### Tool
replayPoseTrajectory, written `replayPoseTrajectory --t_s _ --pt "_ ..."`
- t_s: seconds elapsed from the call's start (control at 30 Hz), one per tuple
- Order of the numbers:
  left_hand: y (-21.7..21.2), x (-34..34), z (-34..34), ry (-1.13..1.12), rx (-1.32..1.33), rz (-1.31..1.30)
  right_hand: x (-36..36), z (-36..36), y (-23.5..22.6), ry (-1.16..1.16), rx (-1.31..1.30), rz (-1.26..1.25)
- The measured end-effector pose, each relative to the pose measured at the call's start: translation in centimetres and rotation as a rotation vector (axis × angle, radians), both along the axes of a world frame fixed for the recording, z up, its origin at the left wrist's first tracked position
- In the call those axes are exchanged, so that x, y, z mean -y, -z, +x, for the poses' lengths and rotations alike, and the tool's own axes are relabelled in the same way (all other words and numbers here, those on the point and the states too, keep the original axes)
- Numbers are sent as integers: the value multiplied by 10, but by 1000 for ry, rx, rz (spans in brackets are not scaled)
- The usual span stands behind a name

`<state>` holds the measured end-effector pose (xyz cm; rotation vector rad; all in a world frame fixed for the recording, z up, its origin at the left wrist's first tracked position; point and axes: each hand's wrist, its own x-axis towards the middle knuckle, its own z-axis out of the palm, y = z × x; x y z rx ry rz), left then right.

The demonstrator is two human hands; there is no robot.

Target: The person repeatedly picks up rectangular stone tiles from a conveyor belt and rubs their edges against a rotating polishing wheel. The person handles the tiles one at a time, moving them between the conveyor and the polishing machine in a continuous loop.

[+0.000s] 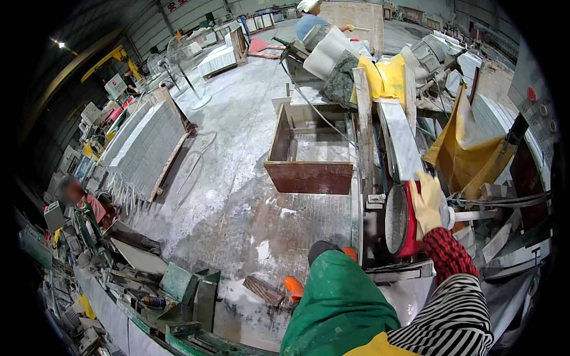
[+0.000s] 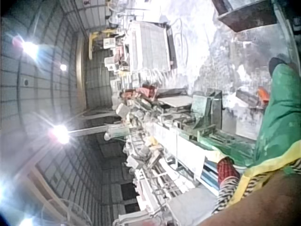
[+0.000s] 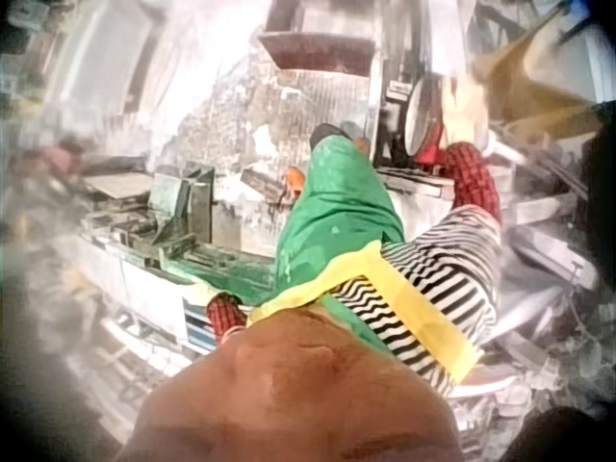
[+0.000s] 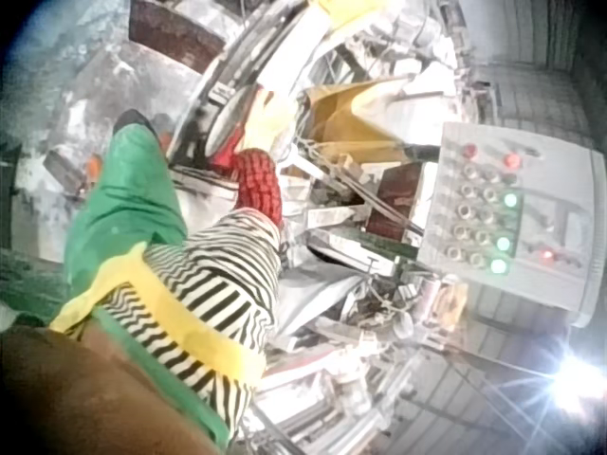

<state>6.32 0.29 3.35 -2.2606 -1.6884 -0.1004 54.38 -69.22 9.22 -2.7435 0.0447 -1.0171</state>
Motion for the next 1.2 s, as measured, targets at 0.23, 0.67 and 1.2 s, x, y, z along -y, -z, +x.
replayPoseTrajectory --t_s 0.23,0.67,1.2 --pt "-10 2 7 59 116 8 -11 63 2 163 -249 4" --pt "-14 13 2 103 167 -9 -19 25 10 56 -207 -10" --pt "67 -31 -20 -43 706 -60 -25 31 -12 259 -656 450"
